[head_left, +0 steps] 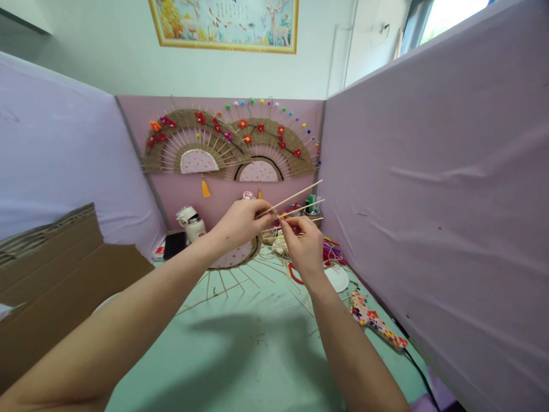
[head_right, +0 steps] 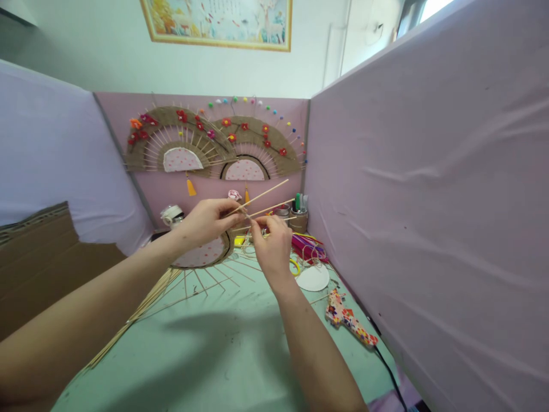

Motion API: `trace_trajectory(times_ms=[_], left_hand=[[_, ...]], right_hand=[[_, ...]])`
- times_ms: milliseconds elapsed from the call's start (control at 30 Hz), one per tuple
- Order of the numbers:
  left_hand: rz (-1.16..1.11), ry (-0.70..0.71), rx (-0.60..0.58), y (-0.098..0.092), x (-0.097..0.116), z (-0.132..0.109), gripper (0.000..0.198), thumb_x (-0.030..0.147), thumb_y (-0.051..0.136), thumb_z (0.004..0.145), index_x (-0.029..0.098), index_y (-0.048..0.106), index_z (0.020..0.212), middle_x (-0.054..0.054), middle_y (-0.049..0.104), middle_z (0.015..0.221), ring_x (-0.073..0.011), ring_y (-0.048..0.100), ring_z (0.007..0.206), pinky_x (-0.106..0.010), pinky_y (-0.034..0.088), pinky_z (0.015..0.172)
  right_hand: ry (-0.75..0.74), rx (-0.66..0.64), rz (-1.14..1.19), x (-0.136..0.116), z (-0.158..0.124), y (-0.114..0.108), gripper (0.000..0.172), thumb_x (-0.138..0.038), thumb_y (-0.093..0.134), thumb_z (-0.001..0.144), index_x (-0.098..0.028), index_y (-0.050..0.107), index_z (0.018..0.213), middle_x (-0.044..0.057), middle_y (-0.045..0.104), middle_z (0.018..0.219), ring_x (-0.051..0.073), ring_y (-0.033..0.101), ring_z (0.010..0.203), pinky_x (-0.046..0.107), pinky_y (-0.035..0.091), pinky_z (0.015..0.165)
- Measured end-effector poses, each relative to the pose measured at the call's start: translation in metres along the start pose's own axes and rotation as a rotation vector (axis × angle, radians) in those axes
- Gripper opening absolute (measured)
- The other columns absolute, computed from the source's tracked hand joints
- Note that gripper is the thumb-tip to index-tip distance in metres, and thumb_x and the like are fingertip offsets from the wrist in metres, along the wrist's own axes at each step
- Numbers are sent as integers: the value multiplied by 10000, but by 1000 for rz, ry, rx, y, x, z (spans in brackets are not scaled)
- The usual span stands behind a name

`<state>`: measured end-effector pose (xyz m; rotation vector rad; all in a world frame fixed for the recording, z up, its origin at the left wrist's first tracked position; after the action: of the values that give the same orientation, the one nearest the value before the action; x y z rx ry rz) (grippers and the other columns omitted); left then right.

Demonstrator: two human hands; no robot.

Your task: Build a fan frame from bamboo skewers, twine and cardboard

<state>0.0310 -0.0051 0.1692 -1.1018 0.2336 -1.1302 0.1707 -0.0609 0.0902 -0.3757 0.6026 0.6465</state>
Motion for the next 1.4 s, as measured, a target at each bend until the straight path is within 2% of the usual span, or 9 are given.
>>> trace_trajectory(times_ms=[200,633,800,933,1033,1133,1400], left_hand=[[38,-11,25,0,3,-1,205,285,552,813,157,706,766,32,579,597,-106,463,569,-235,306,545],[12,-51,49,1,9,-4,166,259,581,790,151,679,711,43,529,571,-98,437,562,-230,294,544],[53,-73,83,0,14,-5,188,266,573,798,147,664,685,40,518,569,-98,419,557,-233,287,544],[66,-72,101,1,13,-6,201,275,555,804,155,670,692,32,534,571,-105,425,561,-238,287,545],[66,-67,106,1,12,-6,209,283,546,805,157,671,694,24,551,576,-110,429,565,-238,295,550],[67,-60,104,2,14,-6,211,289,547,807,157,672,700,22,556,577,-109,426,560,-237,297,552],[62,-64,89,3,17,-7,208,289,565,809,147,690,722,23,553,582,-105,420,563,-237,295,559]], right_hand=[[61,-13,3,0,0,0,145,-291,610,817,-190,647,719,28,655,735,173,566,716,290,418,681],[101,-21,2,0,1,1,161,-313,618,798,-193,639,692,18,659,709,169,572,699,284,422,673],[95,-20,6,-1,-1,-3,168,-327,614,805,-190,648,715,16,653,718,162,563,695,283,423,675],[115,42,40,-6,-5,-11,122,-292,626,782,-175,659,799,25,653,776,149,556,685,280,433,678],[185,40,123,-10,-6,-14,181,-307,621,786,-169,671,893,9,632,713,136,528,610,263,414,596],[282,-43,287,-11,-5,-10,254,-353,622,789,-165,677,950,-22,588,595,123,486,519,248,370,513],[470,-148,558,-7,0,4,236,-366,650,754,-157,673,861,-71,480,427,75,364,389,217,251,412]])
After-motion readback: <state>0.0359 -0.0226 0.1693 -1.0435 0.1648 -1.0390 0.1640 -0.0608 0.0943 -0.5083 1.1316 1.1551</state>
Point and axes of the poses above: each hand's wrist, its own z-axis towards the middle knuckle, its own y-axis out of the palm, x = y × z, the point moved 1 cm from there along z, towards the middle knuckle
